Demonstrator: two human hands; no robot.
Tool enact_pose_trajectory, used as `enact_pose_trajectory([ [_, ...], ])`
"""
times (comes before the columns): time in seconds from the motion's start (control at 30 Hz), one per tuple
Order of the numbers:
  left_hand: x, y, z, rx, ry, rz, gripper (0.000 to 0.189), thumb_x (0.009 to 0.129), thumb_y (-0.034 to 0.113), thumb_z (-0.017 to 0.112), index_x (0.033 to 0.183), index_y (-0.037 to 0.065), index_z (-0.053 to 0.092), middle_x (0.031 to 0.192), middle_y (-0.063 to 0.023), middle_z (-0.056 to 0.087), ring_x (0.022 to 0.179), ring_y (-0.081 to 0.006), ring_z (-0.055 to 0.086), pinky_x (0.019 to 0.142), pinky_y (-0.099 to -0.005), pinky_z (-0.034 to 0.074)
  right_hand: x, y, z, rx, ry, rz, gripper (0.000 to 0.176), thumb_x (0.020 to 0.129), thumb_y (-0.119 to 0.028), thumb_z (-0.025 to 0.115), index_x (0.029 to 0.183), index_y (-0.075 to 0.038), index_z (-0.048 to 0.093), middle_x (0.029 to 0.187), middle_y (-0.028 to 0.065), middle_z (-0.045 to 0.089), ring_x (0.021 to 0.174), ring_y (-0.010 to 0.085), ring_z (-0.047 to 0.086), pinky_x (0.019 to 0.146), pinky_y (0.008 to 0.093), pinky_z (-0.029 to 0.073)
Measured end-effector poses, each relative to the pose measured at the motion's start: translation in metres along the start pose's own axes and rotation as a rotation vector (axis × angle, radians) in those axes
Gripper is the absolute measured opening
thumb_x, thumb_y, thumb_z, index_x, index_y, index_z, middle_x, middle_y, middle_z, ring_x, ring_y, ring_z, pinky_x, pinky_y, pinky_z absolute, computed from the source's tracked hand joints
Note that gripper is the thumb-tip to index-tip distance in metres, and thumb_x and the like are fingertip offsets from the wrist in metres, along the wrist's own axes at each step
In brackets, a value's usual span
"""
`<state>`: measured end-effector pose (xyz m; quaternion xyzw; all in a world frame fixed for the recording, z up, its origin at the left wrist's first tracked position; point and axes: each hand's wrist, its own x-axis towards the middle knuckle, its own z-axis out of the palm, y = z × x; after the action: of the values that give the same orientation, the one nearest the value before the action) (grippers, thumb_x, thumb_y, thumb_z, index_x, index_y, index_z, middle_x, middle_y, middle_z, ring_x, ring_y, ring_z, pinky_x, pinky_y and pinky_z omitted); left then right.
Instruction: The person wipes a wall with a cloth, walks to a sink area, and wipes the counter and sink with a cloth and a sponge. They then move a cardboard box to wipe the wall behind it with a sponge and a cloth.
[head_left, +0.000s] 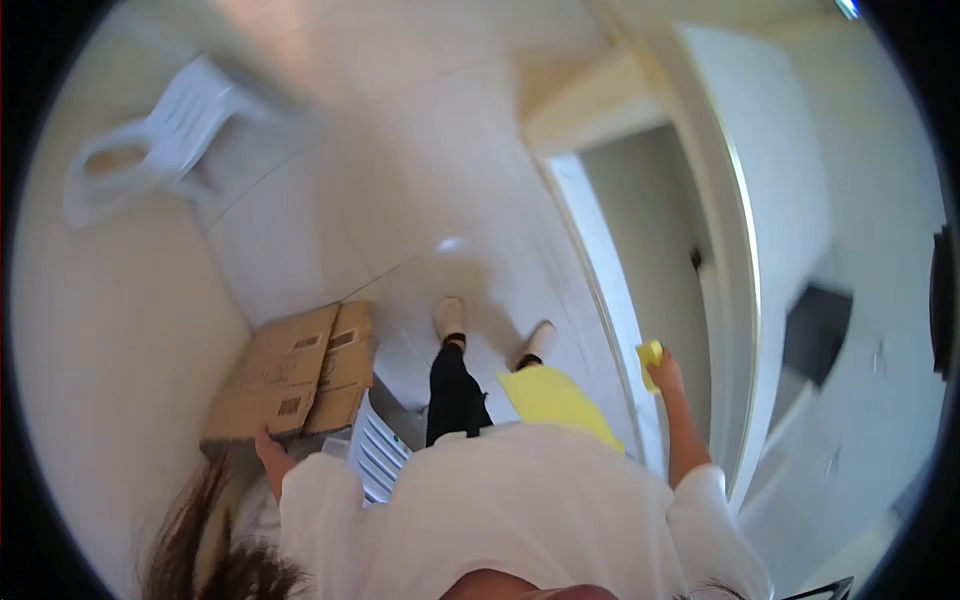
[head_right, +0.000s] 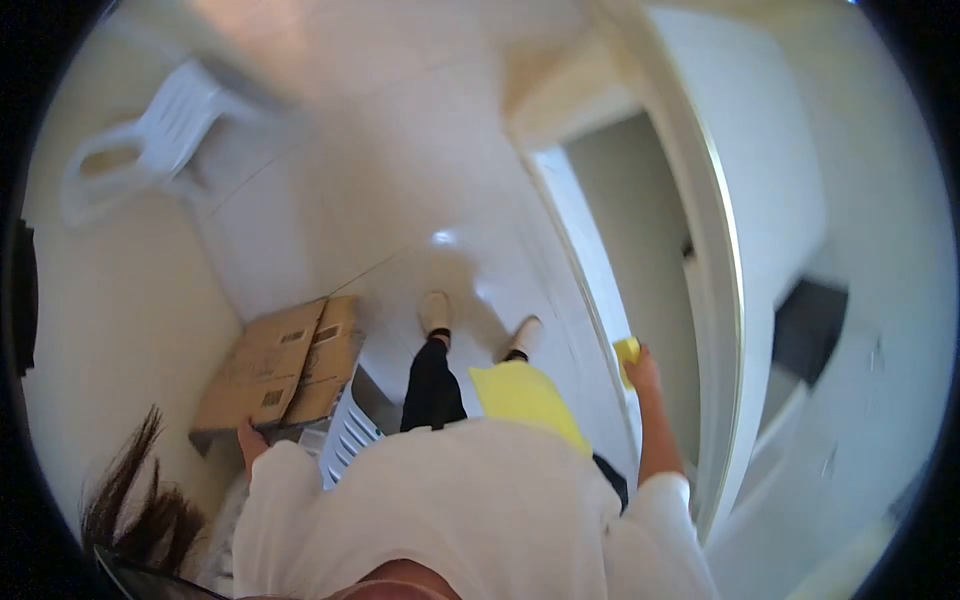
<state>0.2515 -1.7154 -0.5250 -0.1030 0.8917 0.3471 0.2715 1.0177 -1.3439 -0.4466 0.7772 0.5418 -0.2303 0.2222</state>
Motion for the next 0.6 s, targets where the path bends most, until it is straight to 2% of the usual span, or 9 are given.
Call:
enact_pose_trajectory([
  [0.03,-0.023,0.032,0.005,-0.018,-0.099,-0.009,0.027,0.071,0.021,0.066,0.085,-0.001,0.057,0.069,-0.0058,0.049,0.059,-0.0164,0.047,0.052,-0.0292,0.038,-0.013,0.03,0.01,0.022,-0.002,0.066,0.06,0.07,-0.021,0.067,0.12,-0.002,0.04,0.102,0.0238,0.058,0.095,0.039,0.056,0.081,0.0448,0.045],
  [0.1,-0.047,0.056,0.01,0.462,-0.189,0.423,0.023,0.07,0.014,0.063,0.084,-0.003,0.056,0.065,-0.0067,0.05,0.059,-0.0189,0.049,0.056,-0.0316,0.04,-0.031,0.089,0.044,0.074,0.028,0.149,0.063,0.068,-0.023,0.068,0.121,-0.002,0.042,0.104,0.0217,0.058,0.097,0.037,0.056,0.082,0.0432,0.045],
  [0.2,-0.032,0.091,0.017,1.04,-0.329,0.632,0.019,0.068,0.007,0.061,0.082,-0.005,0.058,0.066,-0.0115,0.055,0.062,-0.0208,0.051,0.063,-0.0351,0.044,-0.081,0.122,0.049,0.128,0.076,0.196,0.055,0.07,-0.024,0.064,0.116,-0.002,0.043,0.096,0.0222,0.061,0.09,0.0369,0.058,0.078,0.0431,0.047],
  [0.23,-0.013,0.09,0.028,1.128,-0.337,0.682,0.02,0.068,0.009,0.061,0.083,-0.004,0.058,0.068,-0.0133,0.056,0.064,-0.0225,0.053,0.064,-0.0357,0.044,-0.091,0.132,0.057,0.207,0.019,0.326,0.06,0.067,-0.026,0.068,0.116,-0.001,0.045,0.101,0.0236,0.058,0.096,0.0359,0.056,0.081,0.0425,0.046],
  [0.37,0.027,0.074,0.073,1.083,-0.404,0.79,0.025,0.068,0.015,0.063,0.086,-0.002,0.061,0.075,-0.0205,0.06,0.069,-0.0295,0.06,0.067,-0.0381,0.046,-0.137,0.186,0.1,0.39,0.06,0.355,0.058,0.069,-0.028,0.065,0.114,0.001,0.044,0.098,0.0247,0.058,0.094,0.0373,0.056,0.08,0.0422,0.046],
  [0.43,-0.036,0.094,0.094,1.402,-0.4,1.008,0.029,0.07,0.019,0.062,0.092,0.0,0.063,0.082,-0.0232,0.062,0.077,-0.0348,0.062,0.068,-0.0399,0.046,-0.155,0.235,0.139,0.507,0.015,0.405,0.056,0.069,-0.029,0.065,0.112,0.001,0.044,0.098,0.0249,0.058,0.093,0.0383,0.055,0.08,0.0422,0.046],
  [0.47,-0.102,0.112,0.111,1.486,-0.388,0.99,0.031,0.07,0.02,0.062,0.095,0.001,0.063,0.085,-0.0231,0.062,0.081,-0.0367,0.061,0.068,-0.0406,0.046,-0.173,0.255,0.164,0.555,0.044,0.411,0.055,0.069,-0.029,0.065,0.11,0.001,0.044,0.098,0.0248,0.058,0.093,0.0384,0.055,0.079,0.0424,0.046],
  [0.53,-0.13,0.143,0.122,1.506,-0.453,1.088,0.032,0.071,0.021,0.063,0.094,-0.002,0.062,0.086,-0.0192,0.064,0.082,-0.0326,0.062,0.068,-0.0406,0.046,-0.202,0.271,0.197,0.652,0.152,0.45,0.052,0.069,-0.029,0.065,0.107,0.0,0.046,0.095,0.0245,0.059,0.091,0.0387,0.056,0.078,0.0426,0.046],
  [0.6,-0.151,0.152,0.161,1.019,-0.861,0.946,0.031,0.072,0.022,0.062,0.091,-0.003,0.062,0.088,-0.0165,0.064,0.084,-0.0293,0.061,0.068,-0.0396,0.047,-0.237,0.319,0.243,0.767,0.12,0.544,0.052,0.068,-0.028,0.066,0.107,0.0,0.045,0.094,0.0246,0.059,0.091,0.0384,0.056,0.078,0.0422,0.046],
])
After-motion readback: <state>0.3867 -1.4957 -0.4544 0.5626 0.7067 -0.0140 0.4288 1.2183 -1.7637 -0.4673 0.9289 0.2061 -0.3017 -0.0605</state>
